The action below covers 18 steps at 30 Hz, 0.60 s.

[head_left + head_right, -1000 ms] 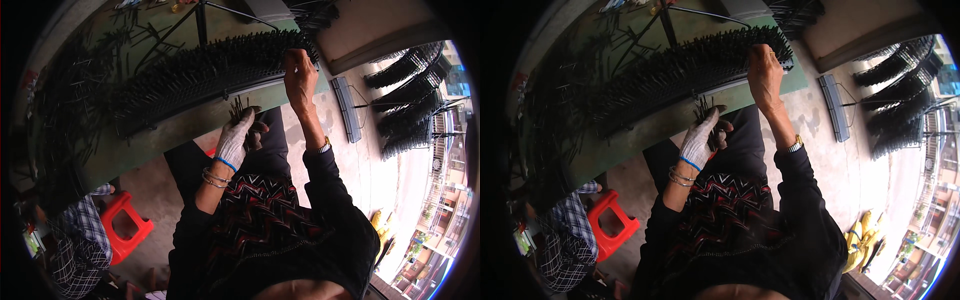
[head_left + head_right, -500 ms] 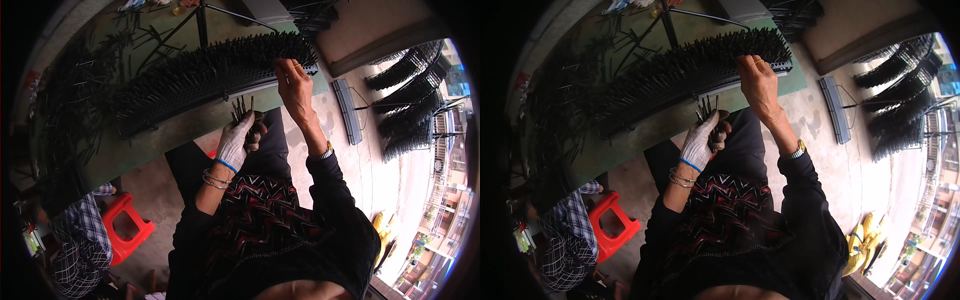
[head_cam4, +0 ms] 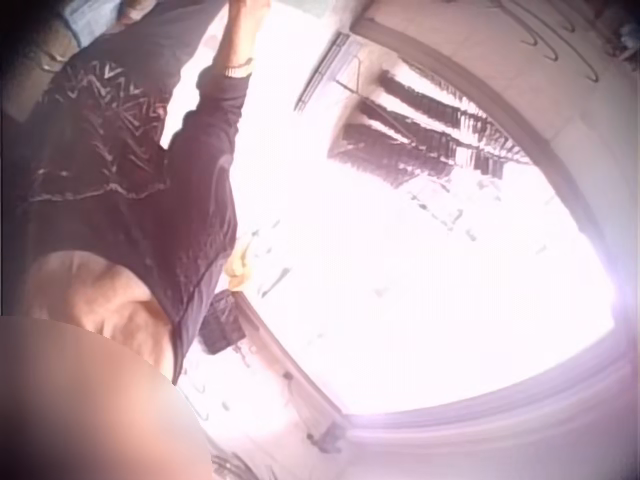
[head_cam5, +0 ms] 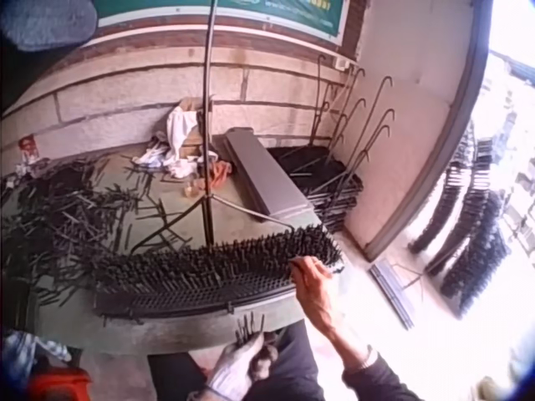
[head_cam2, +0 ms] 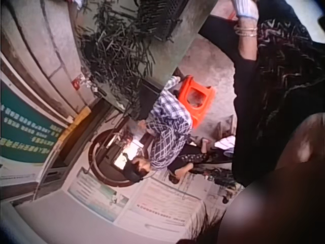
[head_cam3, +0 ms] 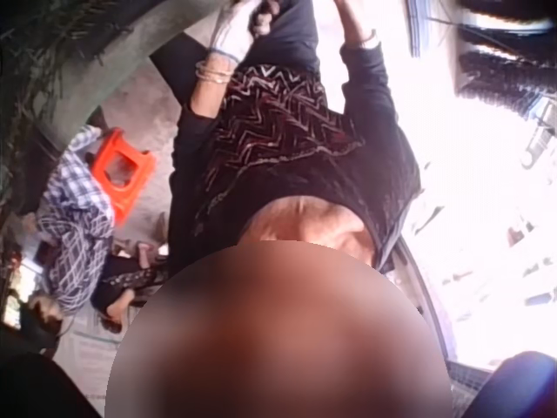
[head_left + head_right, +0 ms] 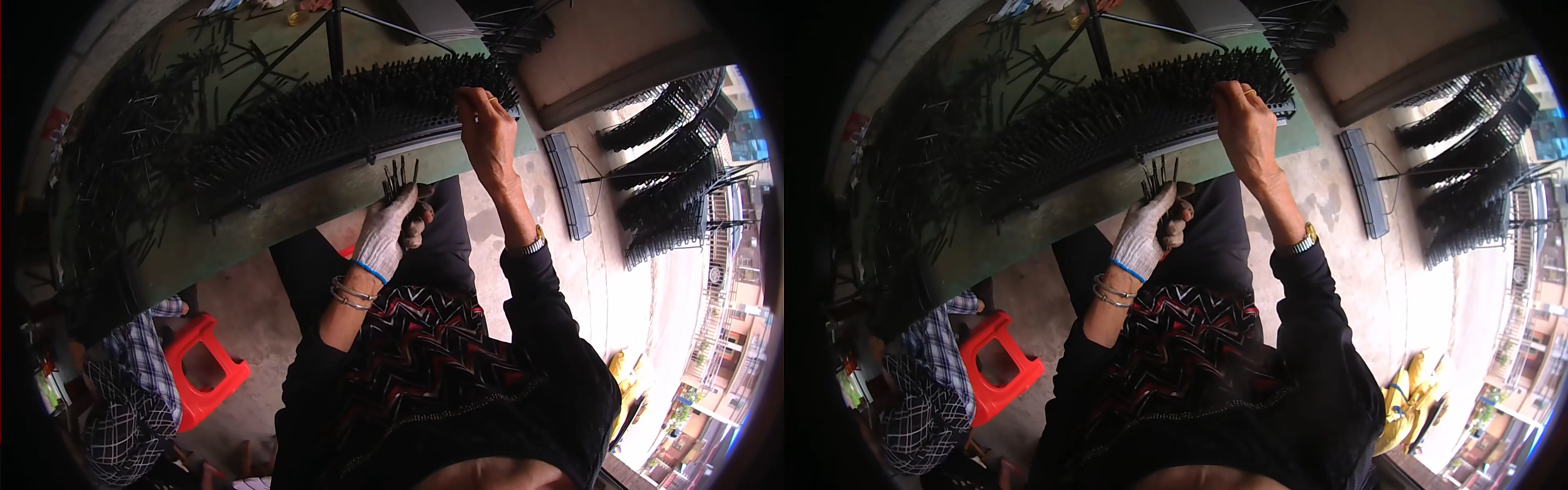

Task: Assembling black wire hook components onto a spiked production rack.

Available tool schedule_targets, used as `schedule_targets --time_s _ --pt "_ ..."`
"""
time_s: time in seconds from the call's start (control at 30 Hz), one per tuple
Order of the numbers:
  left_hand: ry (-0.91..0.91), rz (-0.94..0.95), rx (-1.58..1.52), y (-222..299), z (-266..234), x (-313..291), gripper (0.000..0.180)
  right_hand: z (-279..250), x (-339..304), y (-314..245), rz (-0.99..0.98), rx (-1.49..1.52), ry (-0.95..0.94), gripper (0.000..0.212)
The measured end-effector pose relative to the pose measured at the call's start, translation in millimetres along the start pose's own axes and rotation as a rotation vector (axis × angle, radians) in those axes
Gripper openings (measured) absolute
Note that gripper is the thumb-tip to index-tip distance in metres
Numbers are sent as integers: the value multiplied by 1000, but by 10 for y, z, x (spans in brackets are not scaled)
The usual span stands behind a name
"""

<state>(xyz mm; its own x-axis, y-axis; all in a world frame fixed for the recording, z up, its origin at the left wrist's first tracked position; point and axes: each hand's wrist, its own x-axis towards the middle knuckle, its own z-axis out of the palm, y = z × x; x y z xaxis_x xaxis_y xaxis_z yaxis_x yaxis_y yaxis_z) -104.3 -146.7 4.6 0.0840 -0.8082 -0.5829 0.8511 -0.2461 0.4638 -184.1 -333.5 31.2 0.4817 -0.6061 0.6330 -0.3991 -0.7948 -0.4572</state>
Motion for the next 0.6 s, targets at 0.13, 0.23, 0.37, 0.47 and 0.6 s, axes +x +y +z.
schedule_targets --time_s 0.13,0.23,0.37,0.47,0.6 --pt "-10 -10 7 -17 -7 1 32 53 -13 65 -15 42 -26 13" --pt "2 -9 16 6 51 -42 33 117 9 121 -136 -171 -29 15" --pt "35 -9 26 31 110 -66 35 130 38 120 -197 -356 -37 19" --pt "25 -32 23 43 117 -45 36 5 -16 -21 -204 -340 15 20" --pt "34 -8 67 42 107 -72 37 -260 -215 -246 290 217 -612 23"
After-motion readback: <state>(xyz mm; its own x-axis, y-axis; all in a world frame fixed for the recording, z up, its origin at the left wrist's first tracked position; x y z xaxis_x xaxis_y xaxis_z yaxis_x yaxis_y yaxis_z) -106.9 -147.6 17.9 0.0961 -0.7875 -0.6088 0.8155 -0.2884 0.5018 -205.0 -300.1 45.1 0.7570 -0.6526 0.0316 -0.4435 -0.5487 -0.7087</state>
